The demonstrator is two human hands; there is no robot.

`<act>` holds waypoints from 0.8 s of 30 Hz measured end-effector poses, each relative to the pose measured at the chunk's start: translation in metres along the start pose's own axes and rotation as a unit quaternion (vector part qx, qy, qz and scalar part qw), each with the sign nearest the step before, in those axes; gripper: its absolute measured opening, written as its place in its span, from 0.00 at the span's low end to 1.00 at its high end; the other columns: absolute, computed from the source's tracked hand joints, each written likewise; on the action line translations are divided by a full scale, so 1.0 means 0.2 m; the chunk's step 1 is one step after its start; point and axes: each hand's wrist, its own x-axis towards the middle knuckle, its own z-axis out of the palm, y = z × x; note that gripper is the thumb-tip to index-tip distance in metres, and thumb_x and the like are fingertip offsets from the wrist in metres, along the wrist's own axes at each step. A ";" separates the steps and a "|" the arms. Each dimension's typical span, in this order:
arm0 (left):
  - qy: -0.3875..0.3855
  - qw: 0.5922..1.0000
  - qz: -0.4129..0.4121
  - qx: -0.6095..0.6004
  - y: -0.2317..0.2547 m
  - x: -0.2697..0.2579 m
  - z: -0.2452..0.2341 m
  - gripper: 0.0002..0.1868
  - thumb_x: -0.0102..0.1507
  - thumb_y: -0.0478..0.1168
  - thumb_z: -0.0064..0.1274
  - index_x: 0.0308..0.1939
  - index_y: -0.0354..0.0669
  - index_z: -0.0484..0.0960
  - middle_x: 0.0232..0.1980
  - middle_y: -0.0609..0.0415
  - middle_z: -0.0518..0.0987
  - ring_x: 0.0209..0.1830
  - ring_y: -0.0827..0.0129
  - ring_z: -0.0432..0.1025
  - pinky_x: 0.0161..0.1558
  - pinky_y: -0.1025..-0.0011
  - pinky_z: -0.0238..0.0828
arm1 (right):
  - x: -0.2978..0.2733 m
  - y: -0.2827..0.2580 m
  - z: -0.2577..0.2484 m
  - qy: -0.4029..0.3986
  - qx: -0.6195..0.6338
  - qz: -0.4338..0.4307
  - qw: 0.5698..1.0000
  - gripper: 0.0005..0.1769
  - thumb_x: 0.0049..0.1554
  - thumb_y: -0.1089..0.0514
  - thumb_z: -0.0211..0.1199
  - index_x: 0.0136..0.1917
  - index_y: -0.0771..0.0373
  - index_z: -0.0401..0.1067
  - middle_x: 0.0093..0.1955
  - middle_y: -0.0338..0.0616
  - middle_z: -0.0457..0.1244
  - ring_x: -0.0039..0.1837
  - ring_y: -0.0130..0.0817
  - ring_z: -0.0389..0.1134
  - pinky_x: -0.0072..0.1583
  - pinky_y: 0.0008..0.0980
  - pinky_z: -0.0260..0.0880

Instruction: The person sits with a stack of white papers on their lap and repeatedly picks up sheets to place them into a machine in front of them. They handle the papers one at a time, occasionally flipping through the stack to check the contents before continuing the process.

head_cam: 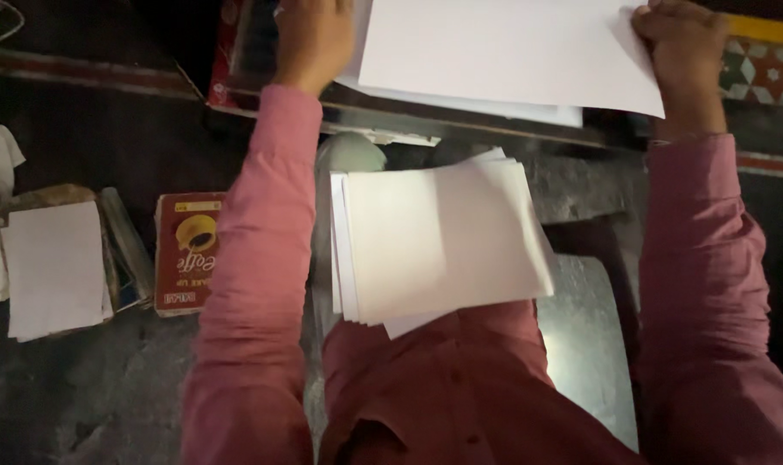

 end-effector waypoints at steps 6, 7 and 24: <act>-0.048 0.994 -0.064 -0.067 0.31 0.04 -0.27 0.09 0.69 0.31 0.49 0.52 0.36 0.78 0.49 0.42 0.83 0.50 0.45 0.77 0.51 0.49 0.71 | 0.05 -0.21 0.23 0.019 -0.069 0.056 0.996 0.07 0.62 0.72 0.61 0.49 0.62 0.74 0.48 0.39 0.69 0.48 0.27 0.72 0.53 0.29 0.77; -0.041 0.995 -0.054 -0.071 0.33 0.05 -0.28 0.14 0.68 0.30 0.49 0.57 0.37 0.79 0.52 0.43 0.84 0.52 0.45 0.77 0.53 0.49 0.71 | 0.01 -0.29 0.27 0.040 -0.104 0.095 0.989 0.08 0.61 0.69 0.61 0.51 0.61 0.76 0.47 0.37 0.70 0.47 0.24 0.73 0.51 0.24 0.75; -0.038 0.998 -0.041 -0.033 0.30 0.01 -0.28 0.19 0.63 0.34 0.64 0.57 0.38 0.79 0.55 0.43 0.82 0.57 0.47 0.74 0.59 0.47 0.63 | -0.09 -0.30 0.36 -0.112 -0.364 -0.120 0.917 0.12 0.67 0.70 0.67 0.63 0.75 0.74 0.53 0.55 0.70 0.50 0.38 0.73 0.50 0.32 0.75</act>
